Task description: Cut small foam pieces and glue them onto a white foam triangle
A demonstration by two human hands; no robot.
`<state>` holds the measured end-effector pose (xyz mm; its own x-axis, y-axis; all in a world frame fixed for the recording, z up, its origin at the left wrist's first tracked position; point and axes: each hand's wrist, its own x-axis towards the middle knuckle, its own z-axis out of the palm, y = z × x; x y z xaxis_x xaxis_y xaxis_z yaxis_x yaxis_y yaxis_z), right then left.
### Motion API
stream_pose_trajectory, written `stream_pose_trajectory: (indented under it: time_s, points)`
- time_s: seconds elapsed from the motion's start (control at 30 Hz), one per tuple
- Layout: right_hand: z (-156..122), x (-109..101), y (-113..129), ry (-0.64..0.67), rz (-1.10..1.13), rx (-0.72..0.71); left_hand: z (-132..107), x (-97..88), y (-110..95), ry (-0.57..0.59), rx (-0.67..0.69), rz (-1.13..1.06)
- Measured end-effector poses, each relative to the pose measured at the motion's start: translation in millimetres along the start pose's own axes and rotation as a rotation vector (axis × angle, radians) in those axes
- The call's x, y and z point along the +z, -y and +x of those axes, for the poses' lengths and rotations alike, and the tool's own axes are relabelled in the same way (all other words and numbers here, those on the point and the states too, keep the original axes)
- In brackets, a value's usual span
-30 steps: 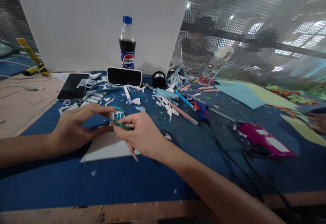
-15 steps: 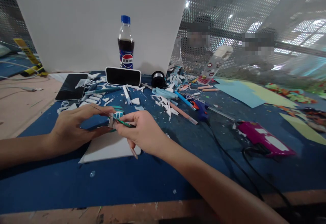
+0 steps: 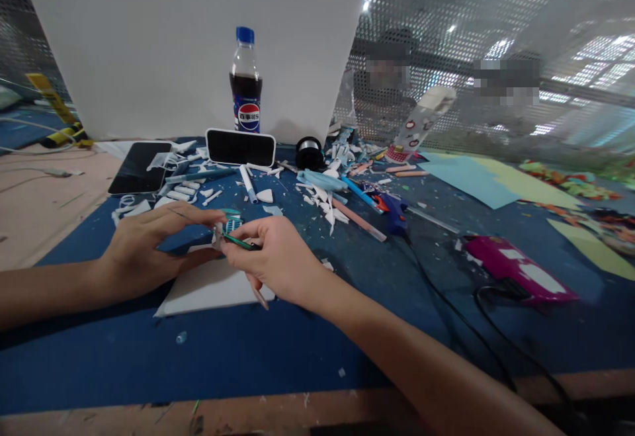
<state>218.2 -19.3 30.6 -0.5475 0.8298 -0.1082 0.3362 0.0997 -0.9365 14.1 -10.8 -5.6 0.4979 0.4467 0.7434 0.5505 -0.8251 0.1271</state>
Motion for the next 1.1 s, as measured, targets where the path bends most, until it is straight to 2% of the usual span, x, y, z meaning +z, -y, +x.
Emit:
stream_pose_trajectory:
  time_s: [0.27,0.47,0.77,1.1]
  points:
    - [1.1,3.1,0.8,-0.041,0.007,-0.009,-1.3,-0.8,1.2,0.004,-0.022,-0.006]
    - [0.1,2.0,3.3,-0.013,0.030,-0.013,0.2,-1.4,-0.1,0.019,-0.048,-0.003]
    - [-0.4,2.7,4.0,-0.023,0.041,0.018,-0.6,-0.7,-0.1,0.012,-0.015,0.013]
    - [1.0,2.7,1.8,-0.114,0.025,0.047,-1.9,-0.5,1.8,0.000,0.019,-0.026]
